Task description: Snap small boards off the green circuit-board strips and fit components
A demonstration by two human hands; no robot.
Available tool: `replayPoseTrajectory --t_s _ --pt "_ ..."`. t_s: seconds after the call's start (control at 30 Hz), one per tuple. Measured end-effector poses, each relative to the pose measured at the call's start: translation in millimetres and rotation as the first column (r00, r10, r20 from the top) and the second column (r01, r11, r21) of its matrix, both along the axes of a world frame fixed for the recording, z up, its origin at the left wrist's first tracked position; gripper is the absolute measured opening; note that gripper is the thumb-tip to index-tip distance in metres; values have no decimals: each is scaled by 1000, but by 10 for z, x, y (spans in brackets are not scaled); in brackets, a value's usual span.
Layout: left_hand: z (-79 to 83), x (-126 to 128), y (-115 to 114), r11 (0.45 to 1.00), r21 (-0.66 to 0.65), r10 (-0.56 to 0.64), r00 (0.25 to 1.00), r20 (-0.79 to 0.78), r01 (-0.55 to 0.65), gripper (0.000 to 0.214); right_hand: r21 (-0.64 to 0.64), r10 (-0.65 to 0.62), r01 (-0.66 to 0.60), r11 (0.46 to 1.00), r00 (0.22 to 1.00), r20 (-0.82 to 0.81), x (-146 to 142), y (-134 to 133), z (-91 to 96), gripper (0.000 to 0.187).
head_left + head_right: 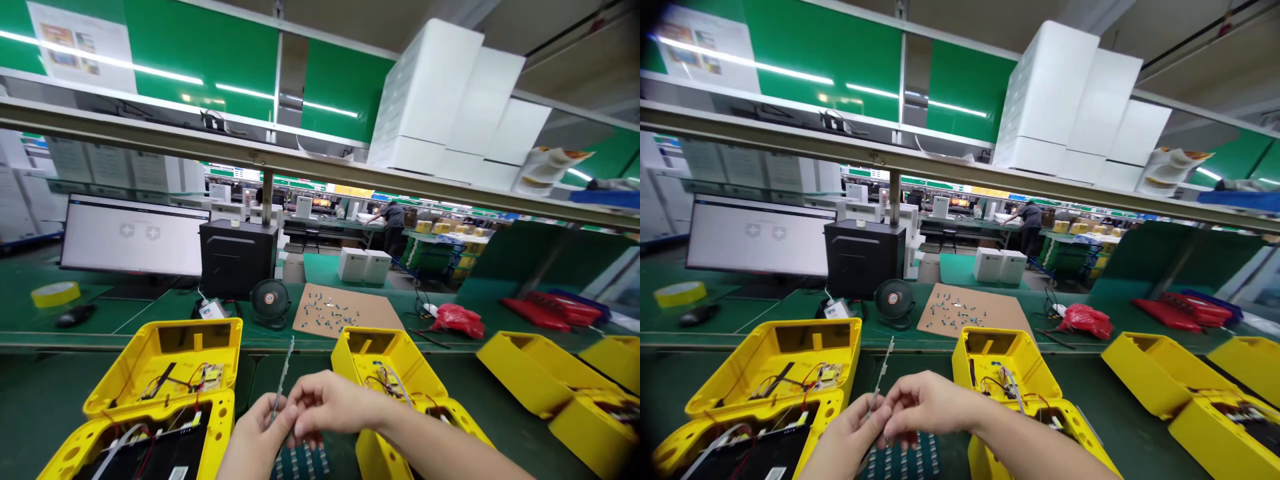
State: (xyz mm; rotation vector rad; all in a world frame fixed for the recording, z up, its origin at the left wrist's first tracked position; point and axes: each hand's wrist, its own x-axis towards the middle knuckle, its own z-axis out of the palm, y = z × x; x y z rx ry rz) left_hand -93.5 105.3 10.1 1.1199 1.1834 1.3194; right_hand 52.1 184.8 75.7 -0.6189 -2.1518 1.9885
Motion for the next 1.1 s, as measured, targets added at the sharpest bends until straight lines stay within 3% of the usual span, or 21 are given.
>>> replayPoseTrajectory --t_s 0.13,0.27,0.4,0.57,0.67,0.77,0.83,0.9,0.97,1.03,1.1 --pt "-59 86 -145 1000 -23 -13 999 31 13 48 96 -112 111 989 994 3 124 -189 14 28" --pt "19 151 -339 996 -88 -18 998 -54 13 50 212 -186 185 960 982 -17 267 -359 94 23" --pt "147 186 -491 998 -59 9 985 -171 -19 38 220 -172 170 960 985 -10 329 -543 50 23" --pt "122 185 -594 996 -81 -35 995 -94 27 39 187 -305 306 934 952 -36 347 -708 -98 26" --pt "46 198 -652 994 -92 -62 998 -25 59 43 104 -337 343 933 939 -72 358 -784 -191 26" --pt "15 228 -716 992 -85 -86 990 115 96 46 -89 -358 347 934 910 -212 351 -838 -337 29" --pt "24 240 -747 991 -82 -88 974 210 108 46 -262 -416 336 905 831 -370 336 -855 -452 32" --pt "42 237 -746 991 -88 -76 962 262 102 45 -348 -464 330 877 768 -440 321 -855 -543 31" --pt "54 222 -705 990 -100 -74 970 230 99 47 -255 -433 359 898 825 -364 313 -844 -573 29" --pt "57 208 -631 986 -125 -94 985 146 113 50 -61 -376 372 926 902 -213 317 -829 -533 32" --pt "55 202 -542 980 -145 -129 989 73 139 51 142 -364 376 916 926 -103 331 -813 -438 28"
